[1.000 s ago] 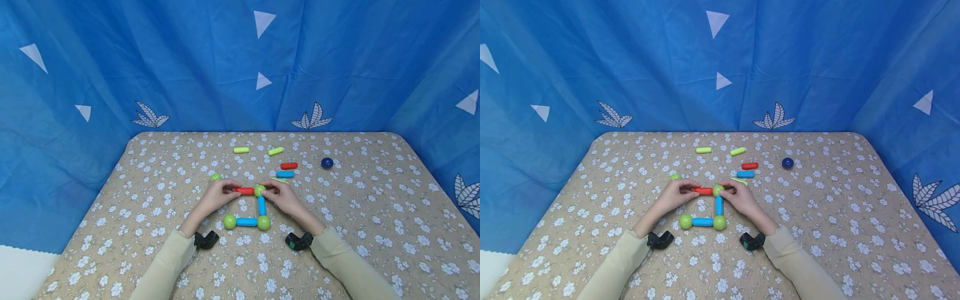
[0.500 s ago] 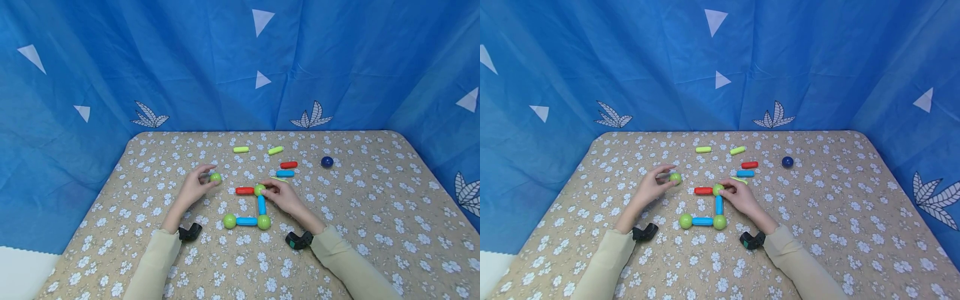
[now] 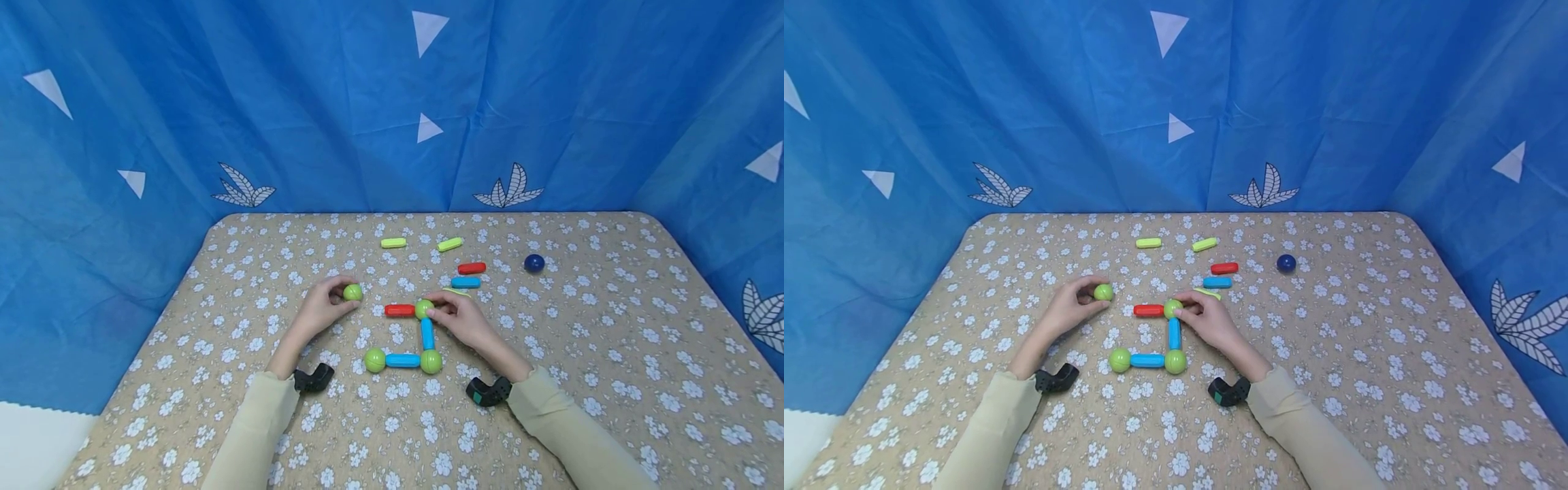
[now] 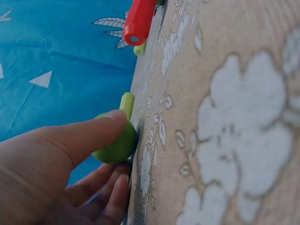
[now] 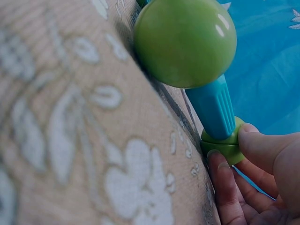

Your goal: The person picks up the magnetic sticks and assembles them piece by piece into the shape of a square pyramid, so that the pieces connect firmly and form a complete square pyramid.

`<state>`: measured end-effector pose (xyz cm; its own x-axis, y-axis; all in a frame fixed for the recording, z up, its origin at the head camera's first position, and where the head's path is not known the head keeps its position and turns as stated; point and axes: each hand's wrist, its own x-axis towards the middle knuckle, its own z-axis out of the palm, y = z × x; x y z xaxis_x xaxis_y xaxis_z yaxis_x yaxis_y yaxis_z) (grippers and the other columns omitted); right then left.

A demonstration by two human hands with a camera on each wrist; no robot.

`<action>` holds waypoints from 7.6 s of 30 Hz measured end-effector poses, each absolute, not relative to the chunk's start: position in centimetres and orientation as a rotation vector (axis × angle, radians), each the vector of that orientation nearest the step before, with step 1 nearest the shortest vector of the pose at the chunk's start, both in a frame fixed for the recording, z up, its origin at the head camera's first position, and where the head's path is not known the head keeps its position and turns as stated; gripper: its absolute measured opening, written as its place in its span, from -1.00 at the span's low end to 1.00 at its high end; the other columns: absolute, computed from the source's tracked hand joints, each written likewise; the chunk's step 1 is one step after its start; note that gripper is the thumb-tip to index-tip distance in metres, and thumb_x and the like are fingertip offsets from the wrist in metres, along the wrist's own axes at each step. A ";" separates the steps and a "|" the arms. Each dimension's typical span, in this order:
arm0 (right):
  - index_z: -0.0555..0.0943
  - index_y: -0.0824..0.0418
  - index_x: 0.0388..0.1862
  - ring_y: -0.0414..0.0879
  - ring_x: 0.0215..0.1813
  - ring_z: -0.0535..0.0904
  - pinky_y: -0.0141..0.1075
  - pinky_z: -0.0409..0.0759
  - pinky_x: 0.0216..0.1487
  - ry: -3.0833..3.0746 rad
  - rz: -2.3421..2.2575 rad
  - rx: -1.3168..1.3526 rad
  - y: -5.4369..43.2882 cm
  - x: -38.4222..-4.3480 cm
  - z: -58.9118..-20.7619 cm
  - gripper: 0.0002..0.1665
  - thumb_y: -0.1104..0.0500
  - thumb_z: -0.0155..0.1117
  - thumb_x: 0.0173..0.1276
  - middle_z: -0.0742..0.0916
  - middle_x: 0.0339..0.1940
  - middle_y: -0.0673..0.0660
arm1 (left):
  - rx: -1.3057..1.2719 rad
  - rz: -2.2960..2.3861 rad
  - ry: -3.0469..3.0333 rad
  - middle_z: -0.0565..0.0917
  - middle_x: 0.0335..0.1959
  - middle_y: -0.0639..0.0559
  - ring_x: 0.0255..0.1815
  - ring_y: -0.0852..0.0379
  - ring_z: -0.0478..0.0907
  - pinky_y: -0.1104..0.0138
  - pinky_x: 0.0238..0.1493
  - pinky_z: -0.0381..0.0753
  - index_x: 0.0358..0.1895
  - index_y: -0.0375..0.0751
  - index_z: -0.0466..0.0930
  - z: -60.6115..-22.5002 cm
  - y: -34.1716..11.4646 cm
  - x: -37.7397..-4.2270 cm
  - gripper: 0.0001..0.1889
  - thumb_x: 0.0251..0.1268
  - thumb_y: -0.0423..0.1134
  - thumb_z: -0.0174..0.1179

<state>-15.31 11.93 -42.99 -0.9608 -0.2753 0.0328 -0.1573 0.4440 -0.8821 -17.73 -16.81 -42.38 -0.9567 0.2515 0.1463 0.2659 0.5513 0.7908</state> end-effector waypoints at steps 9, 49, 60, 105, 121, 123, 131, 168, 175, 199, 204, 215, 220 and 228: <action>0.60 0.24 0.04 -0.10 -0.40 0.47 -0.30 0.42 -0.44 2.561 -1.551 -0.377 12.1 -15.3 -43.0 -0.67 0.18 0.26 0.32 0.63 -0.36 0.02 | -0.560 -1.638 -2.746 0.58 -0.10 -0.17 -0.10 -0.05 0.55 0.28 -0.08 0.56 0.04 -0.37 0.53 -41.7 -16.4 -17.3 -0.59 0.07 -0.44 0.34; 0.55 0.26 0.14 -0.09 -0.32 0.53 -0.29 0.49 -0.36 2.555 -1.551 -0.397 12.0 -15.5 -42.5 -0.59 0.20 0.26 0.32 0.64 -0.14 0.13 | -0.682 -1.757 -2.772 0.57 -0.14 -0.28 -0.12 -0.18 0.51 0.06 -0.11 0.52 0.04 -0.54 0.48 -38.4 -14.0 -15.1 -0.61 0.12 -0.50 0.27; 0.59 0.22 0.08 -0.10 -0.39 0.49 -0.27 0.45 -0.41 2.594 -1.504 -0.444 12.4 -15.9 -42.3 -0.64 0.19 0.28 0.31 0.63 -0.30 0.06 | -0.664 -1.743 -2.698 0.57 -0.02 -0.20 -0.06 -0.04 0.52 0.23 -0.04 0.51 0.09 -0.41 0.49 -40.8 -15.5 -19.6 -0.61 0.18 -0.40 0.27; 0.60 0.23 0.06 -0.11 -0.39 0.50 -0.31 0.46 -0.42 2.574 -1.539 -0.427 11.9 -15.3 -42.9 -0.65 0.20 0.30 0.29 0.62 -0.30 0.05 | -0.328 -1.940 -2.833 0.56 -0.13 -0.20 -0.14 -0.04 0.57 0.21 -0.10 0.56 0.03 -0.46 0.46 -37.8 -15.5 -17.7 -0.62 0.17 -0.36 0.27; 0.60 0.22 0.07 -0.10 -0.41 0.47 -0.29 0.43 -0.43 2.575 -1.518 -0.427 11.8 -15.3 -43.0 -0.63 0.16 0.29 0.30 0.61 -0.36 0.03 | -0.221 -2.159 -2.772 0.62 -0.22 -0.11 -0.23 0.06 0.59 0.32 -0.19 0.57 0.04 -0.44 0.46 -40.7 -16.5 -13.3 -0.58 0.14 -0.33 0.30; 0.60 0.22 0.07 -0.10 -0.41 0.47 -0.29 0.42 -0.44 2.576 -1.521 -0.429 11.8 -15.3 -43.1 -0.64 0.17 0.29 0.29 0.60 -0.36 0.03 | -0.261 -2.228 -2.727 0.62 -0.22 -0.13 -0.23 0.06 0.59 0.31 -0.20 0.58 0.04 -0.45 0.44 -40.7 -16.5 -13.0 -0.59 0.15 -0.35 0.29; 0.59 0.23 0.08 -0.10 -0.39 0.49 -0.31 0.44 -0.44 2.554 -1.548 -0.456 12.1 -15.5 -43.1 -0.63 0.17 0.28 0.31 0.61 -0.30 0.06 | -0.296 -2.333 -2.657 0.62 -0.23 -0.15 -0.25 0.06 0.60 0.29 -0.18 0.59 0.02 -0.45 0.45 -41.2 -16.0 -12.6 -0.61 0.16 -0.35 0.28; 0.57 0.23 0.10 -0.08 -0.35 0.49 -0.29 0.45 -0.39 2.544 -1.552 -0.430 12.1 -15.6 -43.0 -0.63 0.18 0.26 0.32 0.62 -0.26 0.07 | -0.106 -1.944 -2.905 0.63 -0.50 -0.01 -0.51 0.13 0.55 0.31 -0.40 0.57 0.06 -0.43 0.41 -41.1 -13.3 -12.5 -0.60 0.23 -0.28 0.23; 0.58 0.22 0.10 -0.08 -0.35 0.49 -0.29 0.45 -0.40 2.540 -1.563 -0.425 12.2 -15.6 -43.1 -0.63 0.16 0.26 0.33 0.62 -0.28 0.07 | -0.197 -1.749 -2.927 0.60 -0.45 0.01 -0.50 0.12 0.55 0.30 -0.42 0.52 0.40 -0.33 0.01 -40.9 -13.1 -12.6 -0.17 0.16 -0.24 0.32; 0.55 0.21 0.15 -0.09 -0.44 0.46 -0.33 0.39 -0.52 2.567 -1.551 -0.397 12.0 -15.6 -43.1 -0.59 0.16 0.24 0.34 0.62 -0.34 0.06 | -0.263 -1.620 -2.925 0.54 -0.46 0.05 -0.46 0.17 0.51 0.32 -0.42 0.52 0.37 -0.38 0.13 -41.0 -12.4 -11.7 -0.19 0.07 -0.29 0.37; 0.56 0.20 0.15 -0.09 -0.44 0.45 -0.34 0.38 -0.54 2.582 -1.551 -0.373 12.0 -15.5 -43.3 -0.59 0.16 0.25 0.33 0.61 -0.34 0.05 | -0.263 -1.632 -2.901 0.54 -0.44 0.05 -0.45 0.17 0.52 0.31 -0.40 0.54 0.37 -0.38 0.14 -41.1 -12.4 -11.5 -0.20 0.09 -0.27 0.37; 0.56 0.19 0.14 -0.11 -0.41 0.47 -0.33 0.41 -0.49 2.602 -1.550 -0.352 11.9 -15.4 -43.5 -0.59 0.15 0.27 0.32 0.63 -0.27 0.04 | -0.309 -1.711 -2.889 0.56 -0.47 0.05 -0.49 0.15 0.53 0.31 -0.46 0.50 0.41 -0.32 0.08 -41.6 -12.9 -11.6 -0.21 0.16 -0.25 0.31; 0.57 0.19 0.13 -0.11 -0.43 0.47 -0.34 0.41 -0.49 2.583 -1.561 -0.376 11.9 -15.3 -43.7 -0.60 0.15 0.27 0.31 0.63 -0.31 0.03 | -0.303 -1.760 -2.893 0.56 -0.46 0.03 -0.50 0.13 0.50 0.31 -0.50 0.46 0.41 -0.29 0.08 -41.9 -13.2 -11.5 -0.22 0.19 -0.21 0.30; 0.57 0.22 0.12 -0.11 -0.43 0.46 -0.34 0.41 -0.50 2.584 -1.588 -0.396 12.0 -15.5 -43.5 -0.60 0.15 0.27 0.32 0.63 -0.27 0.04 | -0.356 -1.811 -2.862 0.59 -0.43 -0.04 -0.50 0.05 0.51 0.34 -0.50 0.44 0.38 -0.35 0.13 -40.9 -13.1 -11.8 -0.34 0.28 -0.27 0.20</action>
